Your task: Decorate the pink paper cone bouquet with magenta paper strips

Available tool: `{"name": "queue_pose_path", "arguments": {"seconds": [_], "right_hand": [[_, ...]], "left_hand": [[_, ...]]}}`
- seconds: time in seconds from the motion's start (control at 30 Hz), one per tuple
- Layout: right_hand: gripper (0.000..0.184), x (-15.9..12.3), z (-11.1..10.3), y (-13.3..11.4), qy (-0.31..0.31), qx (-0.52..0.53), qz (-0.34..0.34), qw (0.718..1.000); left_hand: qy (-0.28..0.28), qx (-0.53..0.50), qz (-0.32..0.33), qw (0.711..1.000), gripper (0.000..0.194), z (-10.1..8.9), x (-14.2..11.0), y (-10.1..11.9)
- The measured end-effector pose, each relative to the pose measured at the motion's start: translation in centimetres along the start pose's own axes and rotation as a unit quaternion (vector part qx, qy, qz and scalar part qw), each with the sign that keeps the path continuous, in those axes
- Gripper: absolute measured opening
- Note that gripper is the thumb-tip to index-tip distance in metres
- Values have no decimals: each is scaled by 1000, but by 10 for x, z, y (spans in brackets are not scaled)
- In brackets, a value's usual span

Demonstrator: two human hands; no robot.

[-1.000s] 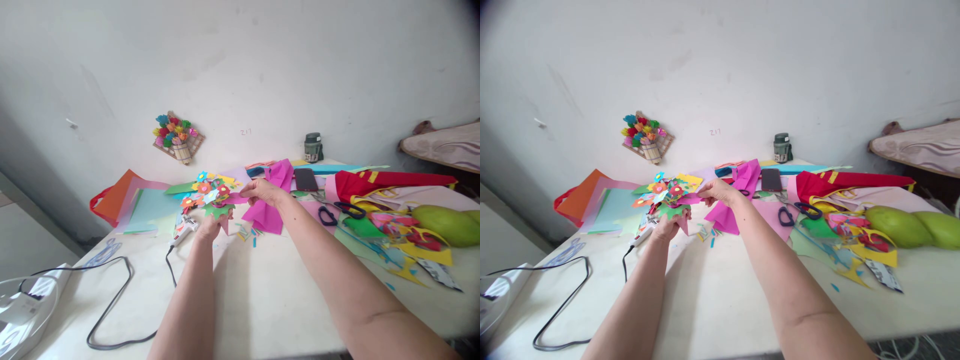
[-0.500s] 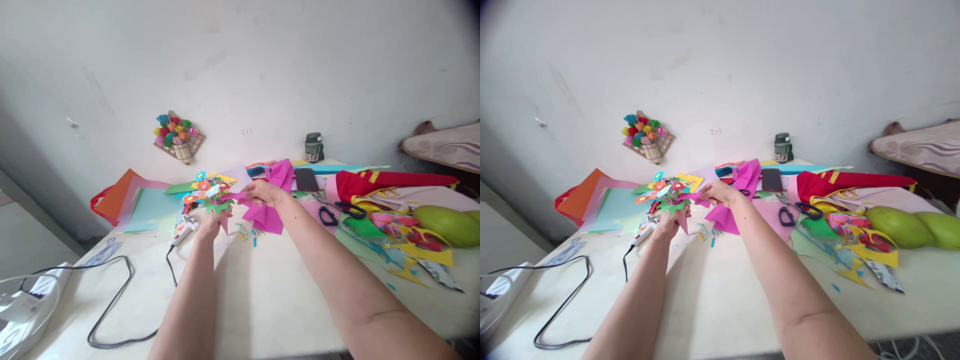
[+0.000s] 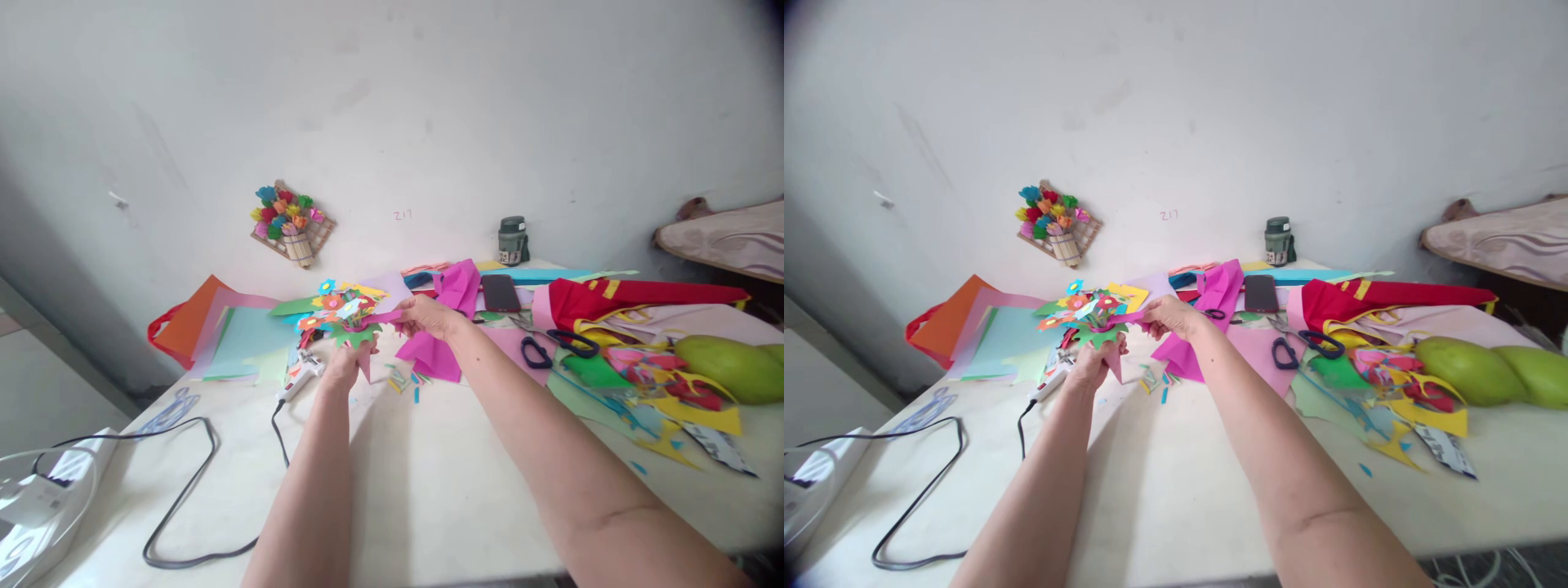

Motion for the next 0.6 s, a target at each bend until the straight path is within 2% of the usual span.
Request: {"name": "queue_pose_path", "arguments": {"seconds": [0.4, 0.6], "right_hand": [[13, 0, -4, -2, 36, -28, -18, 999], [13, 1, -6, -2, 34, -29, -15, 999]], "left_hand": [[3, 3, -6, 1000, 28, -3, 2, -4], [-5, 10, -2, 1000, 23, -2, 1, -3]]}}
Point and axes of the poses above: each hand's wrist, its own x-axis towards the middle knuckle, its own z-axis out of the palm, y = z × x, the point moved 6 cm from there along x, towards the middle knuckle, and after that the axes turned 3 degrees about -y, right-handed, at the moved point
